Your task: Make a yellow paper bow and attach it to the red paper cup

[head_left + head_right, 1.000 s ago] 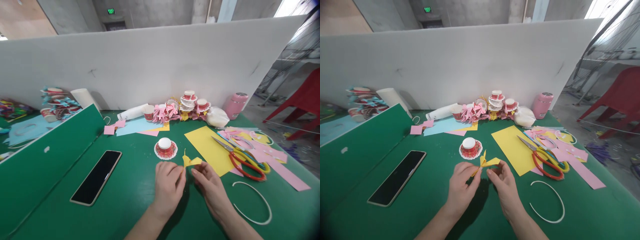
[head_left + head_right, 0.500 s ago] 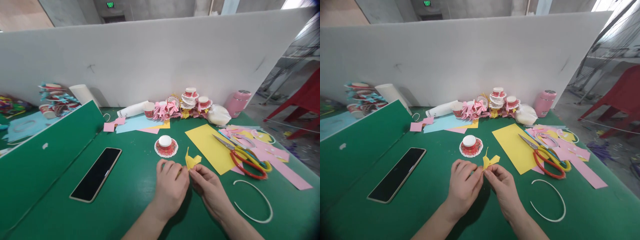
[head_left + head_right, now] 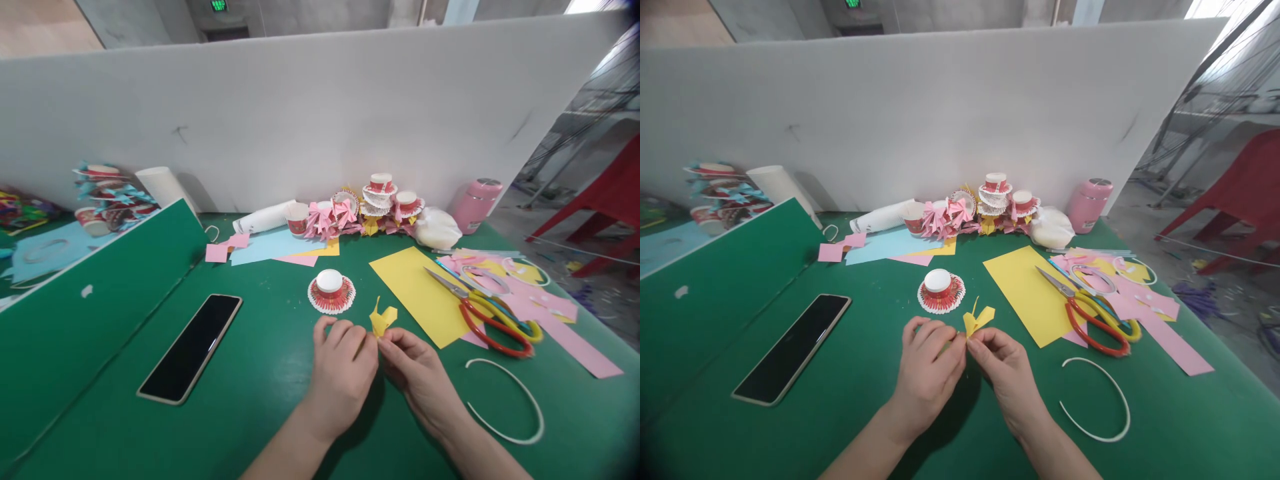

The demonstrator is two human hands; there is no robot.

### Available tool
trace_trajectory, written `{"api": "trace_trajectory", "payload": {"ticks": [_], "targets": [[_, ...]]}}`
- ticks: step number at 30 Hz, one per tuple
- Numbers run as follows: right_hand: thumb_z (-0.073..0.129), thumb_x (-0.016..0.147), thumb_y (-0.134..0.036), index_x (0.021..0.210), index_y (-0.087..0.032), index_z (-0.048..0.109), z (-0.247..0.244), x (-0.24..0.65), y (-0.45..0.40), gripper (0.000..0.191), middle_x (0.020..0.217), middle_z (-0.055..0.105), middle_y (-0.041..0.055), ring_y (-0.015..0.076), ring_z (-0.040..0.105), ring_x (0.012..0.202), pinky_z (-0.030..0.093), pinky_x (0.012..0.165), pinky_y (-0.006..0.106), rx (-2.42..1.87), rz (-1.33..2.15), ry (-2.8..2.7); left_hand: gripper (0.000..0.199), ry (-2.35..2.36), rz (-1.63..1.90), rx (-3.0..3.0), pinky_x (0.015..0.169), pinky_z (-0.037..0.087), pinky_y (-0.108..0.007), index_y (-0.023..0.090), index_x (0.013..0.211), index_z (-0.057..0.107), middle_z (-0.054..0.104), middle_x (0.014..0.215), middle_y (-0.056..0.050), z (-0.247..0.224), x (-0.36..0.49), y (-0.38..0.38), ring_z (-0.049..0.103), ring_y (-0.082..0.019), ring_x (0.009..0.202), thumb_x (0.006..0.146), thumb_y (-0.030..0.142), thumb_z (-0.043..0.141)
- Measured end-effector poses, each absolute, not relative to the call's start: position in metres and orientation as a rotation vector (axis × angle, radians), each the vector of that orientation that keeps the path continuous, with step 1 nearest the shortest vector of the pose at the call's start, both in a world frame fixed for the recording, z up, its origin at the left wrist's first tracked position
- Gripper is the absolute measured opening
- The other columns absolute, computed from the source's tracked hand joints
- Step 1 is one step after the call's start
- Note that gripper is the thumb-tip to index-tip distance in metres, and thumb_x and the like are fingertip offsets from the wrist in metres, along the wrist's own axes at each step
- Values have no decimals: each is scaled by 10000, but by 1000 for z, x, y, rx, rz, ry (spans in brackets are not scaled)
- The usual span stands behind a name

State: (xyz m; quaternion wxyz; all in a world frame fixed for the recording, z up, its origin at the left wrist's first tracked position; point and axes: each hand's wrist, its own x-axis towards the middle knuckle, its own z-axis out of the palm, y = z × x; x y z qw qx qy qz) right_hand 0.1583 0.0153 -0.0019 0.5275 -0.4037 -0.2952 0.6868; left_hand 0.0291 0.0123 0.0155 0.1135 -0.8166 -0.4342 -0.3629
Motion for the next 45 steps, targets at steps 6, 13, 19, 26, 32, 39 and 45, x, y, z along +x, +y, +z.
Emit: {"api": "trace_trajectory", "payload": {"ticks": [6,13,19,26,32,39,45], "targets": [[758,591,-338,628,-170,613,-1,159,16,225,600,521,-33,82,412,531,324,490,200,-1019,1577,-787,110,-1229,-1001,-2391,815,318,-397,136,815,581,607,737,-24,11,27,11,483,-160,748,780,85,490],[755,552,-360,575,-164,606,6,158,17,247,558,541,-28,101,441,540,359,527,231,-1109,1435,-878,118,-1208,-906,-2378,855,302,-424,142,806,582,611,731,-19,10,27,11,492,-172,770,765,74,495],[738,539,-371,553,-157,599,7,159,19,255,549,553,-18,110,452,542,371,537,242,-1171,1387,-922,156,-1205,-831,-2362,900,280,-459,145,784,594,603,708,-23,11,29,11,489,-185,787,767,59,465],[710,572,-366,549,-158,575,3,159,21,249,525,517,-21,103,416,514,346,494,236,-1197,1338,-986,193,-1189,-839,-2341,937,250,-501,148,743,602,591,673,-29,11,29,11,505,-211,842,764,50,437],[725,556,-366,548,-161,580,6,159,21,252,532,514,-25,106,417,521,341,507,239,-1197,1360,-947,226,-1198,-849,-2330,943,239,-510,153,737,613,600,679,-34,13,30,12,522,-223,860,765,43,417],[735,563,-367,570,-155,591,3,159,21,257,542,533,-18,105,420,530,340,516,242,-1176,1364,-950,238,-1210,-833,-2321,949,233,-519,153,751,619,595,676,-32,13,30,12,523,-226,871,783,54,405],[751,556,-368,578,-153,601,3,160,21,263,543,531,-27,91,407,513,317,490,228,-1155,1425,-923,215,-1191,-854,-2325,954,229,-529,154,761,618,614,706,-38,12,28,13,524,-229,890,773,53,429]]}}
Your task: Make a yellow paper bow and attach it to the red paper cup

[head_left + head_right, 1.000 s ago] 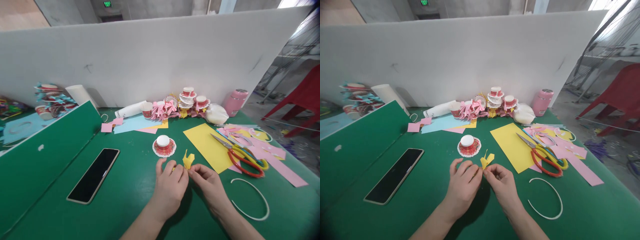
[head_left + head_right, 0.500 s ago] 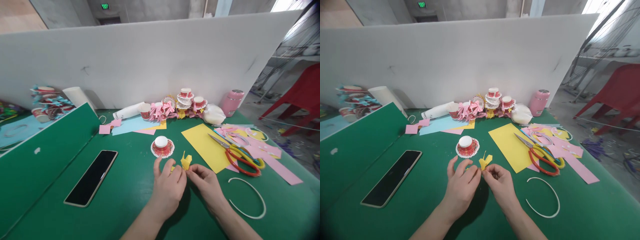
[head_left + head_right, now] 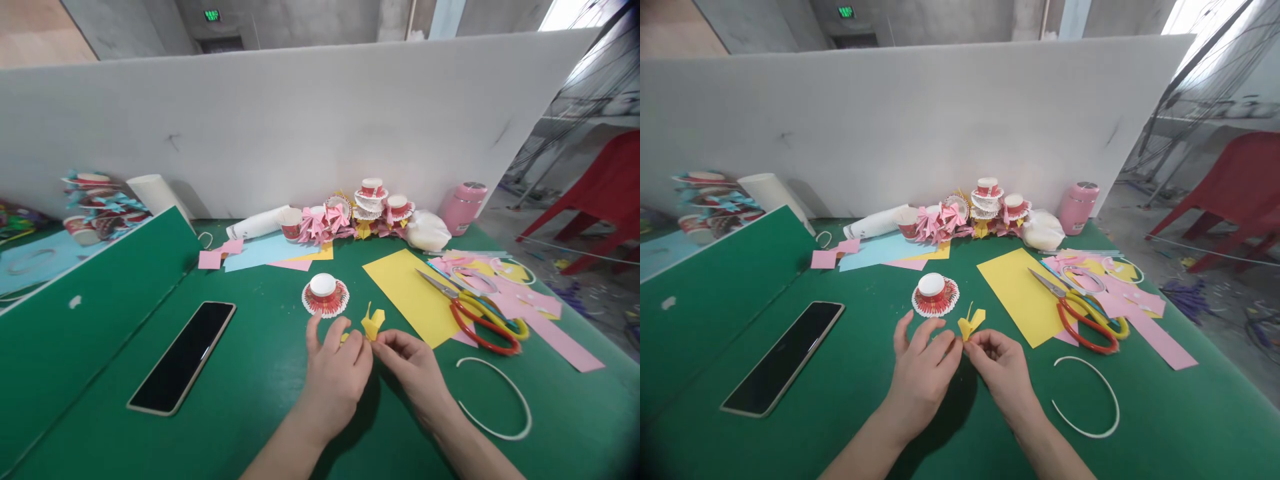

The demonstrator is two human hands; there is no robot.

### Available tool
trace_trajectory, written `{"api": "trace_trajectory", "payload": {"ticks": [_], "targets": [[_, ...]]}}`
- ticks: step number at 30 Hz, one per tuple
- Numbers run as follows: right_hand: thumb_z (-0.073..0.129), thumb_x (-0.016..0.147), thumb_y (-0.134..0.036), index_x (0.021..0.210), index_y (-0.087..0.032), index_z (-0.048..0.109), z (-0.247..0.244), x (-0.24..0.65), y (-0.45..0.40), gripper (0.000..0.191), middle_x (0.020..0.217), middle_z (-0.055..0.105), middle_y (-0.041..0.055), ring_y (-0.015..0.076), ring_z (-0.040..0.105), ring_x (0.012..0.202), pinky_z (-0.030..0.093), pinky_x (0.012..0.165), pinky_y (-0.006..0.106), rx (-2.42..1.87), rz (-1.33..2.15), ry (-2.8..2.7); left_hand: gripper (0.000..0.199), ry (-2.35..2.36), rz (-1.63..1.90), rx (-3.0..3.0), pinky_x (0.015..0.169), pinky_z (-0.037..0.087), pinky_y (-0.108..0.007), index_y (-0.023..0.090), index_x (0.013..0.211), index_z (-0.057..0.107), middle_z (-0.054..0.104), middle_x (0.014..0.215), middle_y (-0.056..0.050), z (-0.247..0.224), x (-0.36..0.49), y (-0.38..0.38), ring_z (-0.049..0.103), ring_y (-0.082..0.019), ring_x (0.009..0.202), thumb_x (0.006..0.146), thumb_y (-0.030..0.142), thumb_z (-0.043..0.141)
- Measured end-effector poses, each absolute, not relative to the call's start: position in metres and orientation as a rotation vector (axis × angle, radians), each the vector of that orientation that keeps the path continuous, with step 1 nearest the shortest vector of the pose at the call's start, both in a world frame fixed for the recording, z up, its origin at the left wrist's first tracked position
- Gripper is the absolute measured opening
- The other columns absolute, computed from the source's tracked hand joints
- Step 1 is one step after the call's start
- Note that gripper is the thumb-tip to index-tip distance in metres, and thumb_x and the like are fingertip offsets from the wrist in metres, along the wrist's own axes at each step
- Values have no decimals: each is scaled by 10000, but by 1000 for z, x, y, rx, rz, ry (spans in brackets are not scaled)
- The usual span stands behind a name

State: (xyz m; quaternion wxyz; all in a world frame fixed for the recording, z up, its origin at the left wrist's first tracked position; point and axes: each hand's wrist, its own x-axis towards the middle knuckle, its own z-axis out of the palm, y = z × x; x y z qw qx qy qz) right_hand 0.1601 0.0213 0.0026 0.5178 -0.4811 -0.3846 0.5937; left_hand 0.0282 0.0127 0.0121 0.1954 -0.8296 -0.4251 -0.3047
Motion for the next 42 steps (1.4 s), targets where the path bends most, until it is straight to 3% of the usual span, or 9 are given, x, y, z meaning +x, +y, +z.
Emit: {"api": "trace_trajectory", "payload": {"ticks": [8,21,42], "targets": [[775,525,-353,567,-159,583,4,161,21,276,495,448,-64,49,287,435,205,409,204,-1131,1542,-856,214,-1186,-871,-2319,954,229,-532,144,751,619,618,697,-37,13,28,13,524,-227,891,772,45,431],[756,517,-348,537,-166,530,3,156,23,291,452,401,-74,51,279,413,158,393,207,-1175,1518,-809,254,-1165,-836,-2315,983,203,-530,156,666,604,587,647,-19,13,30,13,523,-220,912,801,55,413],[651,555,-271,522,-180,484,-3,149,19,193,475,425,-63,81,325,465,251,451,220,-1234,1363,-831,266,-1171,-803,-2335,997,185,-549,149,693,618,564,615,-22,10,34,11,527,-233,914,809,54,399]]}}
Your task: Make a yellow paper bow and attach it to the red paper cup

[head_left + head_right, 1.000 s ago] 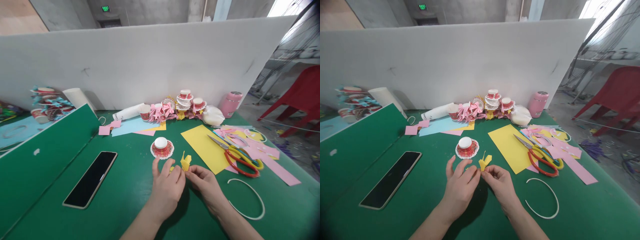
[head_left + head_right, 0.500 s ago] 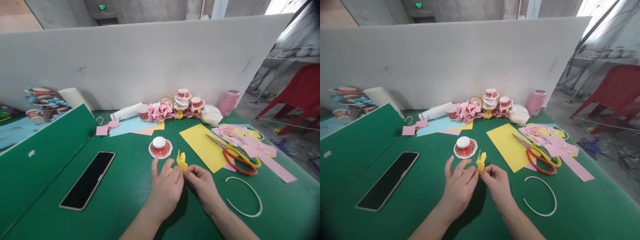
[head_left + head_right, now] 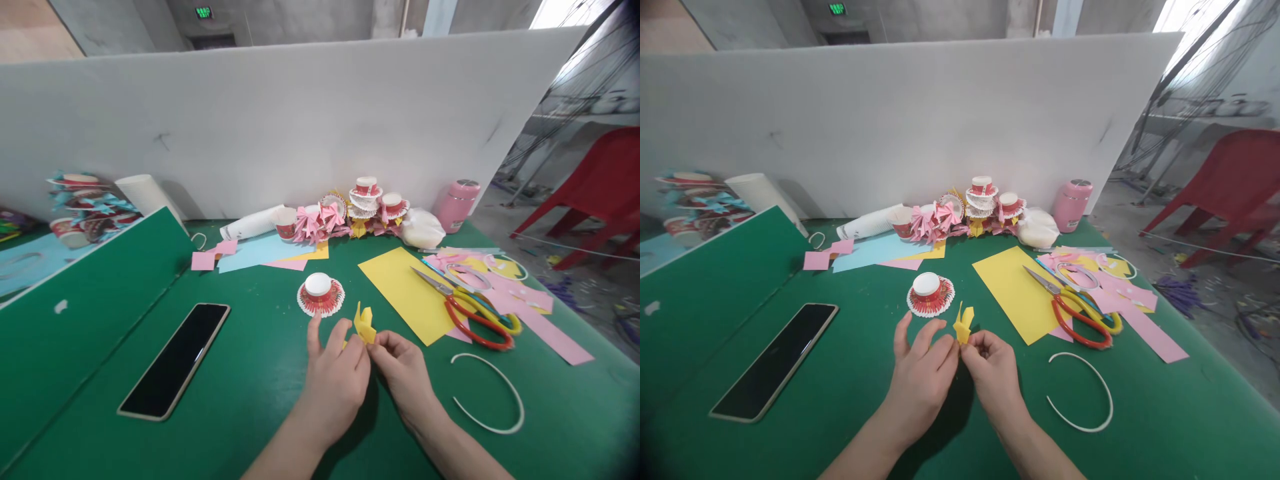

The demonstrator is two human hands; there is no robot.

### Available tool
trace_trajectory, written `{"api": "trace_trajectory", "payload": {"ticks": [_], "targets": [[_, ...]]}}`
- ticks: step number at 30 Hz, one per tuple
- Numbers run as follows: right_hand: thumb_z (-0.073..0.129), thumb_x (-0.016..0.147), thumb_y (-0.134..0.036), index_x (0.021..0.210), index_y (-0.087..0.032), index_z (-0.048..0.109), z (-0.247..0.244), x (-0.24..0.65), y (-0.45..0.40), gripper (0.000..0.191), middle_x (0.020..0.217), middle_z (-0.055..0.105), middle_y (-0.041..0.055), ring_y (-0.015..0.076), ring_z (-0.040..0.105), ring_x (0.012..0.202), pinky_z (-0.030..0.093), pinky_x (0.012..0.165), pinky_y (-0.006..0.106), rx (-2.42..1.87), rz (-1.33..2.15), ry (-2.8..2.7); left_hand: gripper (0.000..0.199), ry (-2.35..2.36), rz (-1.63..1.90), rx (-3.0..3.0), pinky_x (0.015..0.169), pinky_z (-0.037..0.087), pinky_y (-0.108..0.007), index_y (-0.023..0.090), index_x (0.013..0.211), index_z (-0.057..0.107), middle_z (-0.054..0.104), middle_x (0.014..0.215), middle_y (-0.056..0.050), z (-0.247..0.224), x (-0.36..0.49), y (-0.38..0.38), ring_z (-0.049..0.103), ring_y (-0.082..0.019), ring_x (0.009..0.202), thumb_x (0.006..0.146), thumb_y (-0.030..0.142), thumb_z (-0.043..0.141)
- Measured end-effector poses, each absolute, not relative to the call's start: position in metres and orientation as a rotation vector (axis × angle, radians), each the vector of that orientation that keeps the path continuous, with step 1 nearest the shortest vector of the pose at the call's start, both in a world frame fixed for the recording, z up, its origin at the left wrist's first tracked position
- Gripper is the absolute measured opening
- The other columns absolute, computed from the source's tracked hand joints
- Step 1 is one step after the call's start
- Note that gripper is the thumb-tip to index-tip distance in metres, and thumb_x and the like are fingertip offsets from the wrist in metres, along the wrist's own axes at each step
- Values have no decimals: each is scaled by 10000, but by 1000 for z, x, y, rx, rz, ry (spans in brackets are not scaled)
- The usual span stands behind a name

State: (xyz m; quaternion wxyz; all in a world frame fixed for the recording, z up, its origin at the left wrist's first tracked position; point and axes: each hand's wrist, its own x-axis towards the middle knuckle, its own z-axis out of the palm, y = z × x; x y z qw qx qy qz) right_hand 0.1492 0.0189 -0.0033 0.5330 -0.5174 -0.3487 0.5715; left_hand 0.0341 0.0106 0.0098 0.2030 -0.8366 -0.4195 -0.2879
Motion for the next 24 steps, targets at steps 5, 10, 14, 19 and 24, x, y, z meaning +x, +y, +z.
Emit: {"api": "trace_trajectory", "payload": {"ticks": [5,10,14,19,24], "targets": [[625,577,-252,522,-180,475,-2,149,18,175,475,421,-65,81,324,468,258,448,216,-1246,1345,-869,271,-1169,-793,-2357,1001,178,-543,151,723,627,571,628,-23,10,35,9,525,-230,914,816,59,389],[651,601,-296,557,-163,526,0,150,18,187,511,473,-43,95,379,498,306,468,216,-1234,1334,-926,254,-1212,-832,-2374,986,191,-536,152,699,624,576,613,-23,10,34,11,529,-230,902,795,48,414],[628,676,-383,636,-152,588,-2,152,18,237,579,533,-15,114,443,547,369,513,226,-1183,1282,-1045,204,-1540,-1119,-2430,894,322,-461,181,657,621,602,636,-14,13,33,16,539,-196,808,790,118,480],[578,753,-357,711,-167,605,-3,155,15,197,632,582,0,119,496,562,417,511,218,-1151,1112,-1204,183,-2067,-1779,-2482,631,417,-288,160,630,633,571,643,-24,15,33,19,535,-154,655,770,226,536],[553,786,-263,755,-183,610,1,156,13,103,617,574,-9,105,495,505,417,449,201,-1182,792,-1428,205,-2501,-2243,-2439,589,387,-242,144,641,638,528,651,-8,19,36,17,492,-127,628,754,297,562]]}}
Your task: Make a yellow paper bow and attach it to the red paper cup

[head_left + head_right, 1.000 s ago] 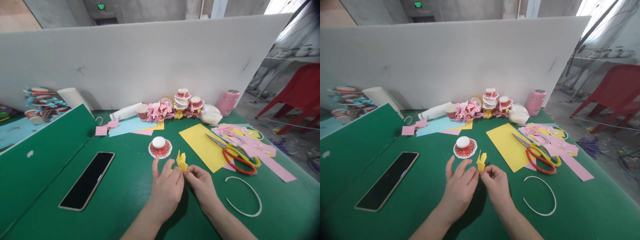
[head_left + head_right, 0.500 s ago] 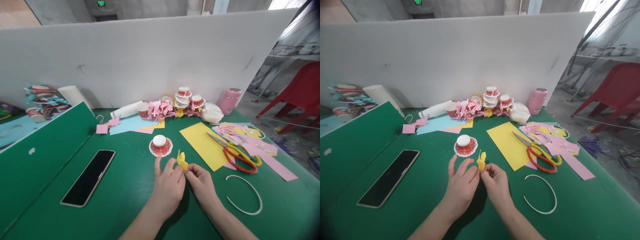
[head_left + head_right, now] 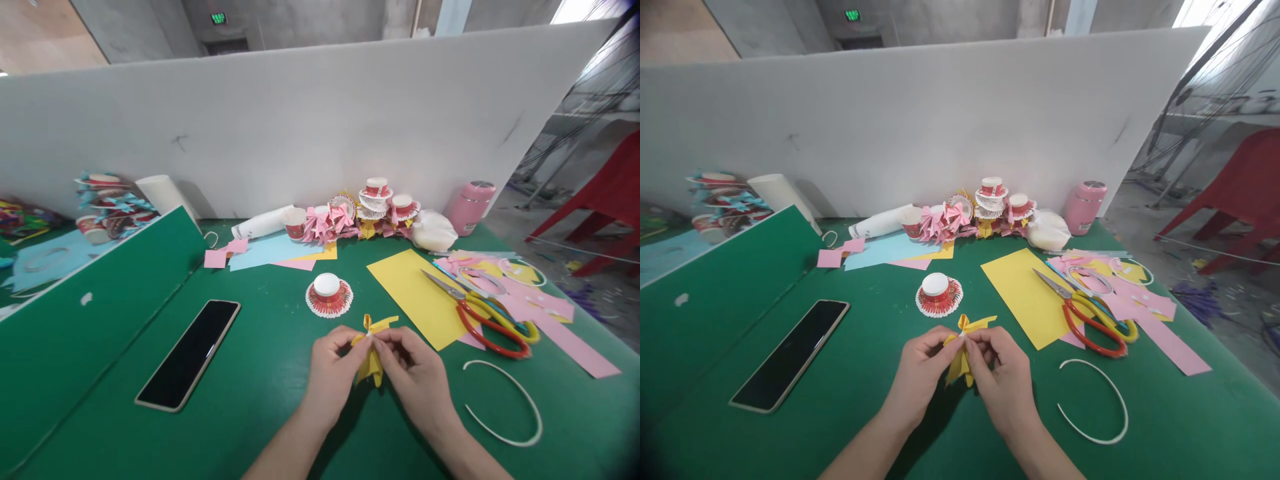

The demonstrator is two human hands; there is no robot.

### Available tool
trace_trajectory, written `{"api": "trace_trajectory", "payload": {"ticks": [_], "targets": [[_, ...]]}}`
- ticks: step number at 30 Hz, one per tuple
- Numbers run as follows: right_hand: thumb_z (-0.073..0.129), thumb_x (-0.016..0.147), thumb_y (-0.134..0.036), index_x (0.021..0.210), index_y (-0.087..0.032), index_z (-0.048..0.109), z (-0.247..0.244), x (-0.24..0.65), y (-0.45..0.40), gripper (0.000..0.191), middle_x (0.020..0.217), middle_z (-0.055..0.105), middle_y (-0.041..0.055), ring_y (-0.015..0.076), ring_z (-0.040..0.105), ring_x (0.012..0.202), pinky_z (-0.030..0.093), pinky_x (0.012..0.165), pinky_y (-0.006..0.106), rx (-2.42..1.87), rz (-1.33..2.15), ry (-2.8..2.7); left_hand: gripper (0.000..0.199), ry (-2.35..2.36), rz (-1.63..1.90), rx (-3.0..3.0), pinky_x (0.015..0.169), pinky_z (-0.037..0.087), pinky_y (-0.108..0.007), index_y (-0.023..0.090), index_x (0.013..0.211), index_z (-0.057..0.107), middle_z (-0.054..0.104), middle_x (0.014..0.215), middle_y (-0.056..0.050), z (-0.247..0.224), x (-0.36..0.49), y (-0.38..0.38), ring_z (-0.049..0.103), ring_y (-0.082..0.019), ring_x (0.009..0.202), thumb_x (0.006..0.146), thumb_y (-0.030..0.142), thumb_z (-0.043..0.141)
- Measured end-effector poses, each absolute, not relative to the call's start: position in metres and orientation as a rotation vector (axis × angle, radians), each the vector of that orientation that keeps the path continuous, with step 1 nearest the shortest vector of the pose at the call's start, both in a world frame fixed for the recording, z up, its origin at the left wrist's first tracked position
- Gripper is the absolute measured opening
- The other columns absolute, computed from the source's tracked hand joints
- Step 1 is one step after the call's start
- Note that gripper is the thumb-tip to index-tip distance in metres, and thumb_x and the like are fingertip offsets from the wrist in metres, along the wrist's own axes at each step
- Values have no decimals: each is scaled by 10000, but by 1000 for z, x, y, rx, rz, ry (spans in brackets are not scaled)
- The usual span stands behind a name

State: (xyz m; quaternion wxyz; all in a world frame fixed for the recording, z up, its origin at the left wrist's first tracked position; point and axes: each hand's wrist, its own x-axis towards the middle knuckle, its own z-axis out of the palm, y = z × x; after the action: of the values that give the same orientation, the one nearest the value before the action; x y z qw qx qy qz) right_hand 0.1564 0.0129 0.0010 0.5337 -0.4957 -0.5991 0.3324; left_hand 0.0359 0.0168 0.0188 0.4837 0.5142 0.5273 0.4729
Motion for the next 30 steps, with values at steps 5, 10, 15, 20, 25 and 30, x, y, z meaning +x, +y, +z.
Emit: {"api": "trace_trajectory", "payload": {"ticks": [5,10,15,20,25,30], "targets": [[550,796,-201,754,-187,609,3,159,15,73,627,576,-7,103,514,517,437,466,201,-1171,566,-1544,193,1197,1120,1209,599,376,-235,137,657,637,525,679,-11,21,36,17,476,-124,651,753,286,561],[550,796,-160,770,-188,611,1,162,16,72,650,587,0,102,526,541,453,492,207,-1131,419,-1620,193,1242,1154,1377,604,390,-240,143,649,635,537,672,-19,19,34,18,498,-130,651,770,256,536],[546,796,-149,768,-188,618,1,166,17,86,683,622,18,116,566,584,480,527,221,-1097,301,-1715,208,1267,1183,1624,606,412,-234,139,628,633,541,659,-27,19,35,16,521,-128,644,783,205,511],[541,802,-138,811,-185,619,2,172,20,91,725,656,44,141,605,643,504,577,254,-1044,183,-1830,207,1313,1155,1846,614,415,-254,138,687,638,548,668,-35,20,36,14,530,-137,654,804,172,471],[518,819,-145,824,-172,628,4,174,23,114,723,656,58,155,610,641,505,570,269,-1029,142,-1915,196,1379,1120,2124,644,407,-291,137,700,632,578,683,-47,18,34,15,532,-154,678,803,139,465],[484,833,-157,806,-170,632,7,175,22,151,708,646,58,152,605,633,500,567,264,-1038,127,-1961,199,1373,1099,2302,647,401,-308,138,709,629,600,714,-59,16,33,15,532,-161,689,803,125,454]]}}
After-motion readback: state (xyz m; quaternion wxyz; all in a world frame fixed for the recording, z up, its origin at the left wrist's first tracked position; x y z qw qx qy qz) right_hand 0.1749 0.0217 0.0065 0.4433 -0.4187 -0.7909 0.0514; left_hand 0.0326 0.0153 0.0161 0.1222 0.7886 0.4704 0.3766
